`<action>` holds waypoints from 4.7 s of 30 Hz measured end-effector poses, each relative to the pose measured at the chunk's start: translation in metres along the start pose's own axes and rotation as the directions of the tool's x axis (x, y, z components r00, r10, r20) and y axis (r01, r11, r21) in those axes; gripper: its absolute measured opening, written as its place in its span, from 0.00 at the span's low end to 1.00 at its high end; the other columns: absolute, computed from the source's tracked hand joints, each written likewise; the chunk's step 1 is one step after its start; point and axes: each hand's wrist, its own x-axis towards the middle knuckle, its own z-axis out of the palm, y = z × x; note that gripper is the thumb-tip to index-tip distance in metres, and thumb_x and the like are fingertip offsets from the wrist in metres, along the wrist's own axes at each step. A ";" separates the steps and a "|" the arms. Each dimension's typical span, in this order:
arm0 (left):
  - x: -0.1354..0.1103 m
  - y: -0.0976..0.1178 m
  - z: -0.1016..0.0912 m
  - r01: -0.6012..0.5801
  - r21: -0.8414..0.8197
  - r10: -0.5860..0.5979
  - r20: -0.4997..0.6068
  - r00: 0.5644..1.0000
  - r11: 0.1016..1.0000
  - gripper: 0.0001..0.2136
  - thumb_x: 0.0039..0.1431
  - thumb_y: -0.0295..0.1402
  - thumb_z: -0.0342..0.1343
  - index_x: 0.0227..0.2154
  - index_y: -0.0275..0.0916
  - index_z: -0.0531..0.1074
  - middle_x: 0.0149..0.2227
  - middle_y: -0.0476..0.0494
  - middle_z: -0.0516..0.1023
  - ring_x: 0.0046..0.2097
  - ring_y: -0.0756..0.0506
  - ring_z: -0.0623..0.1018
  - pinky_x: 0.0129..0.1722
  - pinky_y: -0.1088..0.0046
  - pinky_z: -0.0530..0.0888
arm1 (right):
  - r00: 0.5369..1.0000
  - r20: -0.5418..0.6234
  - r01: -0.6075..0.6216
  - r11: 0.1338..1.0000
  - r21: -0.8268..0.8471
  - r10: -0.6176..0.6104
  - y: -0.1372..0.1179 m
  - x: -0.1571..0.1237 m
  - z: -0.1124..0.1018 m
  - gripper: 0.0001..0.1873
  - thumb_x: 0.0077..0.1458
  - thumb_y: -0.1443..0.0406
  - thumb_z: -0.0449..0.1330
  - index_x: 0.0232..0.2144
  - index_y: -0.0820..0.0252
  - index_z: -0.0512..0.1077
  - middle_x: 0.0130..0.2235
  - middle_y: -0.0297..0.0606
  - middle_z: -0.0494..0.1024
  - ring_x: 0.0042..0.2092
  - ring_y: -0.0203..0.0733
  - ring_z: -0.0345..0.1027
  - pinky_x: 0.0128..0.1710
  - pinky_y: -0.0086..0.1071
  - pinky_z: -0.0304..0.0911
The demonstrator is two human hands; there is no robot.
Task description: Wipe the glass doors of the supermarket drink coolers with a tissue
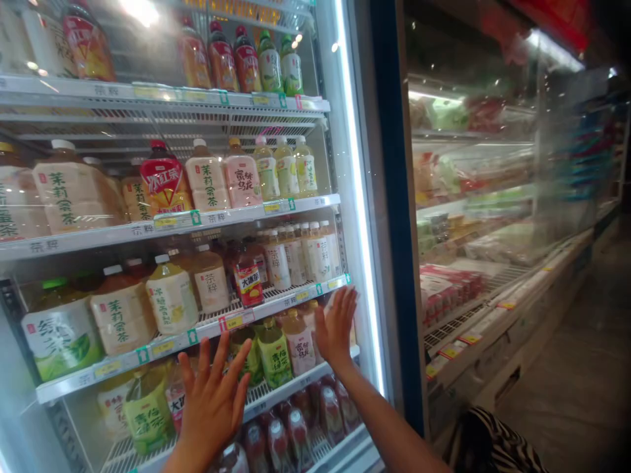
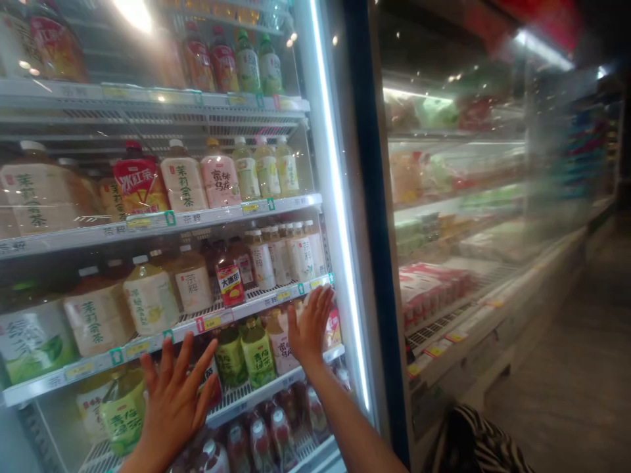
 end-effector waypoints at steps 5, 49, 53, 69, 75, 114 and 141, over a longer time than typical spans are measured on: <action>-0.011 -0.034 -0.031 0.094 0.029 -0.093 -0.021 0.995 0.995 0.36 0.65 0.41 0.58 0.71 0.57 0.48 0.76 0.48 0.40 0.76 0.34 0.36 0.72 0.38 0.33 | 0.929 0.115 0.351 0.936 0.017 -0.351 -0.088 -0.037 0.015 0.52 0.66 0.41 0.44 0.74 0.71 0.29 0.76 0.57 0.26 0.76 0.65 0.21 0.69 0.68 0.45; -0.056 -0.129 -0.092 0.253 0.048 -0.250 -0.062 0.966 0.966 0.37 0.67 0.38 0.55 0.73 0.55 0.42 0.77 0.44 0.36 0.76 0.32 0.37 0.70 0.32 0.36 | 0.546 0.280 0.802 0.589 0.099 -0.790 -0.242 -0.028 0.034 0.57 0.60 0.39 0.55 0.74 0.69 0.38 0.76 0.53 0.35 0.76 0.61 0.23 0.73 0.59 0.41; -0.015 -0.117 -0.075 0.149 0.050 -0.144 -0.085 0.986 0.988 0.36 0.67 0.38 0.55 0.72 0.55 0.45 0.76 0.43 0.40 0.76 0.33 0.39 0.71 0.34 0.38 | 0.647 0.218 0.744 0.668 0.030 -0.731 -0.220 0.018 0.027 0.60 0.61 0.40 0.55 0.74 0.68 0.26 0.76 0.52 0.27 0.76 0.61 0.20 0.73 0.59 0.41; 0.150 -0.103 -0.076 -0.175 0.149 0.187 -0.071 0.980 0.973 0.33 0.69 0.42 0.51 0.72 0.52 0.47 0.76 0.47 0.37 0.76 0.38 0.34 0.72 0.42 0.30 | 0.805 0.182 0.579 0.815 -0.028 -0.565 -0.186 0.116 -0.003 0.58 0.66 0.45 0.52 0.70 0.61 0.11 0.74 0.47 0.15 0.75 0.57 0.13 0.74 0.62 0.33; 0.165 -0.098 -0.074 -0.281 0.180 0.291 -0.032 0.956 0.943 0.31 0.69 0.42 0.50 0.72 0.49 0.51 0.76 0.45 0.39 0.76 0.38 0.35 0.72 0.42 0.32 | 0.704 0.284 0.681 0.732 -0.011 -0.650 -0.143 0.106 -0.011 0.62 0.62 0.42 0.55 0.72 0.63 0.16 0.75 0.50 0.21 0.76 0.59 0.17 0.73 0.61 0.38; 0.124 -0.078 -0.039 -0.349 0.156 0.355 -0.008 0.935 0.924 0.33 0.67 0.45 0.54 0.71 0.48 0.52 0.75 0.43 0.50 0.76 0.37 0.42 0.74 0.45 0.33 | 0.879 0.163 0.467 0.879 -0.101 -0.448 -0.093 0.140 -0.011 0.57 0.64 0.41 0.49 0.72 0.62 0.17 0.75 0.48 0.19 0.76 0.60 0.17 0.72 0.64 0.36; 0.050 -0.206 -0.137 -0.114 0.283 0.143 -0.086 0.986 0.953 0.35 0.66 0.42 0.55 0.72 0.47 0.48 0.76 0.42 0.43 0.76 0.37 0.37 0.73 0.44 0.32 | 0.632 0.145 0.767 0.641 0.025 -0.761 -0.308 0.091 0.027 0.66 0.60 0.36 0.53 0.71 0.64 0.14 0.74 0.53 0.18 0.75 0.64 0.15 0.72 0.66 0.32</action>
